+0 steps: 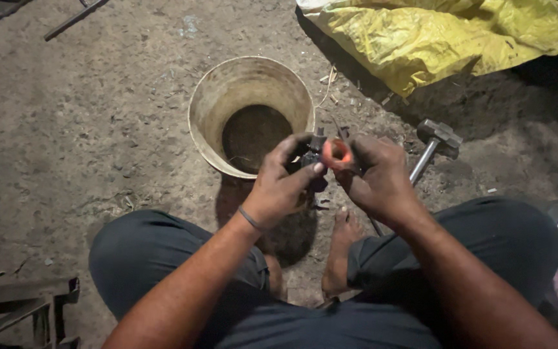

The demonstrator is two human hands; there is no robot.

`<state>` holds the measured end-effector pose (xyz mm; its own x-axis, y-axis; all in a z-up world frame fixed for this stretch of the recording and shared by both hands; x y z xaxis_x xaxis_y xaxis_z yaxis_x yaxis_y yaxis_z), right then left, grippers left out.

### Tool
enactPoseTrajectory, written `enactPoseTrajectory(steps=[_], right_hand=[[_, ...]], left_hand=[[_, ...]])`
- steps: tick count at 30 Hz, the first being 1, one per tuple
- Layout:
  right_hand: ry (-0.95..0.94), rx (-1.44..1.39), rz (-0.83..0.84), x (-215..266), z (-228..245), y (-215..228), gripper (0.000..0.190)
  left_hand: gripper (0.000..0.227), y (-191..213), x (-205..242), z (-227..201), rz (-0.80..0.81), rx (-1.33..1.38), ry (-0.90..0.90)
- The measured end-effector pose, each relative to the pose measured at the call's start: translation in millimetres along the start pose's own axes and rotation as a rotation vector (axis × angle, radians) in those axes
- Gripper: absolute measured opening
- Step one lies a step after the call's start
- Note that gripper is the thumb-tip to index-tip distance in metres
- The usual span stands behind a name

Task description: The person sits on the ground and uses a pair of scissors to scrape and clean a small mechanical part held over a bucket. The person repeatedly scrapes the part and dips it into the bucket, likely to remove debris or residue.

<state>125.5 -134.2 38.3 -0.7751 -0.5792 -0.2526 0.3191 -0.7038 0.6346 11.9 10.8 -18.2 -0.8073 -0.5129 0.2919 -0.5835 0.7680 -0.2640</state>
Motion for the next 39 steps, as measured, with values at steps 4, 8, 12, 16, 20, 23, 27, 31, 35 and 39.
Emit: enactPoseTrajectory(steps=[4,8,12,16,20,23,27,31,35,39], right_hand=[[0.14,-0.02,-0.051,2,2,-3,0.022],[0.137,-0.083,-0.048,3,-3,-5,0.018],[0.137,-0.059,-0.011,8,-8,-5,0.016],[0.115,-0.166,0.045,21,-8,-11,0.013],[-0.03,-0.188,0.038,23,-6,-13,0.022],[-0.066,-0.128,-0.029,14,-7,-4,0.02],[-0.3,-0.49,0.016,9,-2,6,0.011],[-0.412,-0.636,0.09,8,3,11,0.013],[-0.713,-0.693,-0.087,2,-1,16,0.013],[-0.482,-0.729,-0.174,-3,-2,27,0.009]], left_hand=[[0.042,-5,-2,10,-0.066,0.173,-0.014],[0.044,-5,2,13,-0.123,0.09,-0.1],[0.044,-4,2,4,-0.083,0.123,-0.214],[0.044,9,-13,-8,-0.231,0.428,0.095],[0.044,20,-15,-12,-0.034,0.697,0.202],[0.034,15,-13,-5,-0.084,0.585,0.165],[0.031,12,-12,-3,-0.065,0.583,0.24],[0.034,15,-9,-9,0.062,0.621,0.294],[0.04,12,-1,-14,0.137,0.503,0.227],[0.046,5,1,-23,0.099,-0.397,-0.394]])
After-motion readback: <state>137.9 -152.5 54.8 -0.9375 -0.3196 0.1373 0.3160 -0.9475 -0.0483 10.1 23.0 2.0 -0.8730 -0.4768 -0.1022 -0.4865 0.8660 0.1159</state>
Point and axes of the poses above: each hand's wrist, its own x-axis away from the middle knuckle, its own y-axis out of the back of the hand, z = x × y, the point moved 1 cm from there along -x, towards the middle knuckle, and after that the axes turned 14 degrees about -z, right-handed, at the moved point
